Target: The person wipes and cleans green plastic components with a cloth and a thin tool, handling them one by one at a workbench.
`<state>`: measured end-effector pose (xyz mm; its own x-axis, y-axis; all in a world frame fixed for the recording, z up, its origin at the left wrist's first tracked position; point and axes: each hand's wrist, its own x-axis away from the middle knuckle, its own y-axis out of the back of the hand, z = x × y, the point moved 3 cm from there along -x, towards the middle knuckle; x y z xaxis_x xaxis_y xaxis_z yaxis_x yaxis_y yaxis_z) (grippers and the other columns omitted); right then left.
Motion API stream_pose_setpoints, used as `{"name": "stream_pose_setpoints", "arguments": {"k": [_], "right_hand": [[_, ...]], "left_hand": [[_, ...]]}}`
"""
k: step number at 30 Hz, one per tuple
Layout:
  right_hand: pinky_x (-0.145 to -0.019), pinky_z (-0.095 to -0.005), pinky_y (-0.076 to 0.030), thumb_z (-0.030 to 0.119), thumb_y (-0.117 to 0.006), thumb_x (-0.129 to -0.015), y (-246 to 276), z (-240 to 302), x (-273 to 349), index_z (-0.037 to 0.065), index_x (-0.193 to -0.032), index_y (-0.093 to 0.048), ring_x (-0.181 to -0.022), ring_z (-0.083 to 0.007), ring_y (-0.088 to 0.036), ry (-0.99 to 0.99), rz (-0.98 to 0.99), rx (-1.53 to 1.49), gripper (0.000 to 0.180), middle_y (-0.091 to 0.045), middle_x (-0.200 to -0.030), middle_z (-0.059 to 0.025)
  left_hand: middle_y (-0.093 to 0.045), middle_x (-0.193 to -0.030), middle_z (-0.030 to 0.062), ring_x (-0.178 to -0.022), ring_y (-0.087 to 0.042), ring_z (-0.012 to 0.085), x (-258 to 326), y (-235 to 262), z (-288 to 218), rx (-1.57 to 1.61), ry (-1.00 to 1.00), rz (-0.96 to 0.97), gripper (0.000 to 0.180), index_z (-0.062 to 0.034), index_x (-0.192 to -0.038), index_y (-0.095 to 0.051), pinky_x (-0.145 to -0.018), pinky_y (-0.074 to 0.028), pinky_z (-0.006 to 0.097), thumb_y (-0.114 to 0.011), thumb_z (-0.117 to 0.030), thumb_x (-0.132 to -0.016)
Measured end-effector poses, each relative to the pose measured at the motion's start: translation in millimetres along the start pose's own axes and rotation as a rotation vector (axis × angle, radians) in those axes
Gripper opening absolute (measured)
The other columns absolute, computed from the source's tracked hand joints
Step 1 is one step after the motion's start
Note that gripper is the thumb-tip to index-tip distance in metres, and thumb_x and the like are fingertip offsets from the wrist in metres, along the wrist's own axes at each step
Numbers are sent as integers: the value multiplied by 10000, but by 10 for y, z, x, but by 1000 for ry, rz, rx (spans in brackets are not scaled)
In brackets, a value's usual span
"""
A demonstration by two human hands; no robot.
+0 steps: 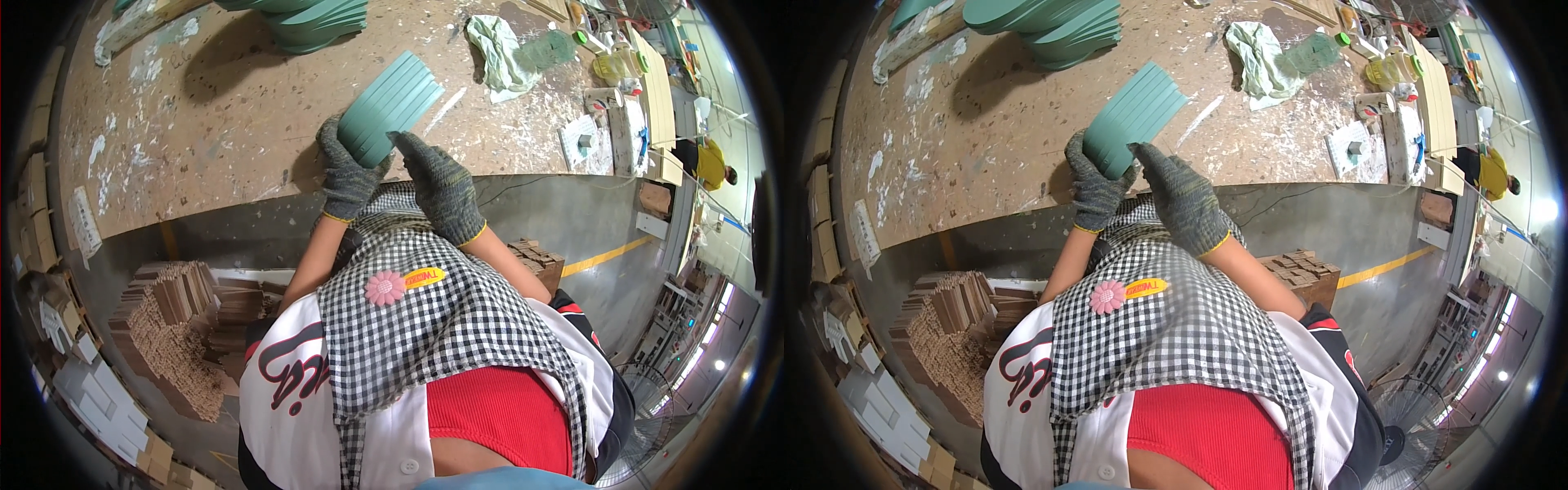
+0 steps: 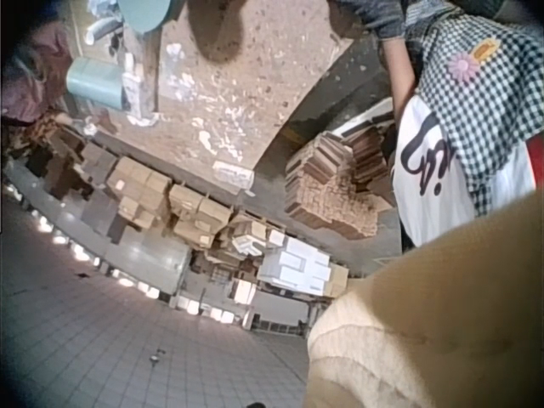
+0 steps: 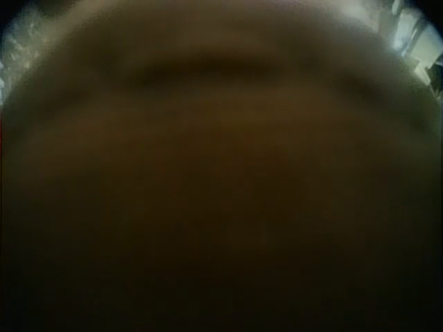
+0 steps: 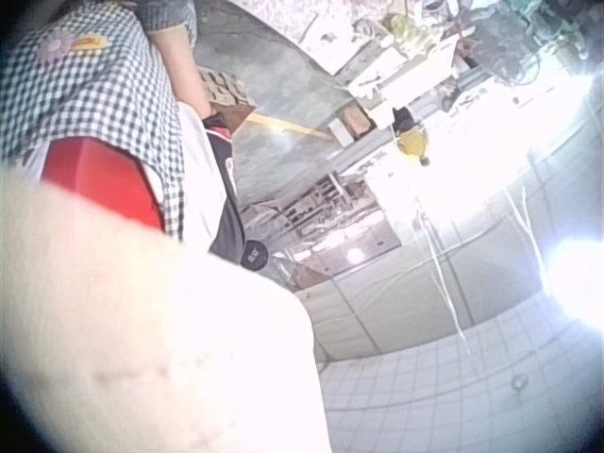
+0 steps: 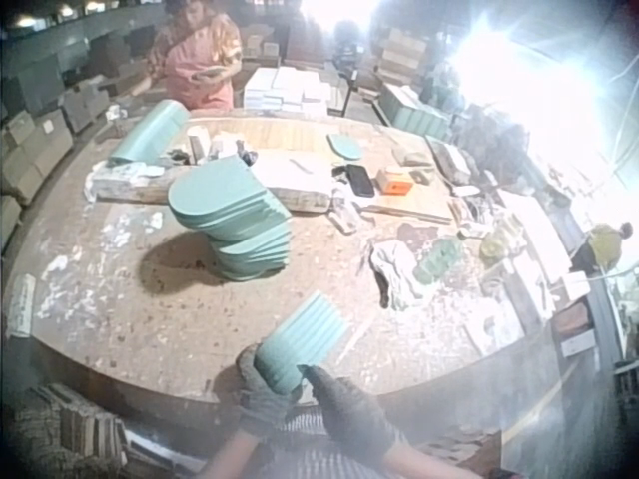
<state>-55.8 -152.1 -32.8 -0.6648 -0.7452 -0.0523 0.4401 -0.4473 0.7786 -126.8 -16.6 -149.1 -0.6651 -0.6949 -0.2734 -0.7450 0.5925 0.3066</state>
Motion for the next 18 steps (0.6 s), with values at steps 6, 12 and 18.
{"name": "stream_pose_setpoints", "arguments": {"k": [6, 12, 18], "right_hand": [[-795, -387, -576, 19, -616, -954, 23, 13, 10, 110, -1333, -628, -922, -301, -718, 27, -9, 20, 390, -721, -1090, -170], [-807, -388, -575, 4, -615, -943, 83, 18, -14, 111, -1351, -608, -946, -315, -717, -10, 38, 37, 422, -718, -1128, -171], [-817, -381, -577, 4, -621, -939, 54, -2, -1, 112, -1343, -620, -955, -315, -716, 14, 21, 0, 417, -715, -1150, -169]], "left_hand": [[-442, -1316, 189, -1201, -491, 344, 3, 11, -26, -25, -11, -6, 1019, -30, -1434, -299, -1031, -433, 472, -908, -273, -654], [-437, -1319, 191, -1205, -488, 346, 19, -17, 6, -83, -29, -8, 1039, -28, -1440, -289, -1022, -437, 477, -912, -286, -650], [-453, -1283, 212, -1165, -511, 348, 6, -21, -60, -32, -9, 10, 959, -14, -1411, -289, -995, -454, 483, -883, -284, -708]]}}
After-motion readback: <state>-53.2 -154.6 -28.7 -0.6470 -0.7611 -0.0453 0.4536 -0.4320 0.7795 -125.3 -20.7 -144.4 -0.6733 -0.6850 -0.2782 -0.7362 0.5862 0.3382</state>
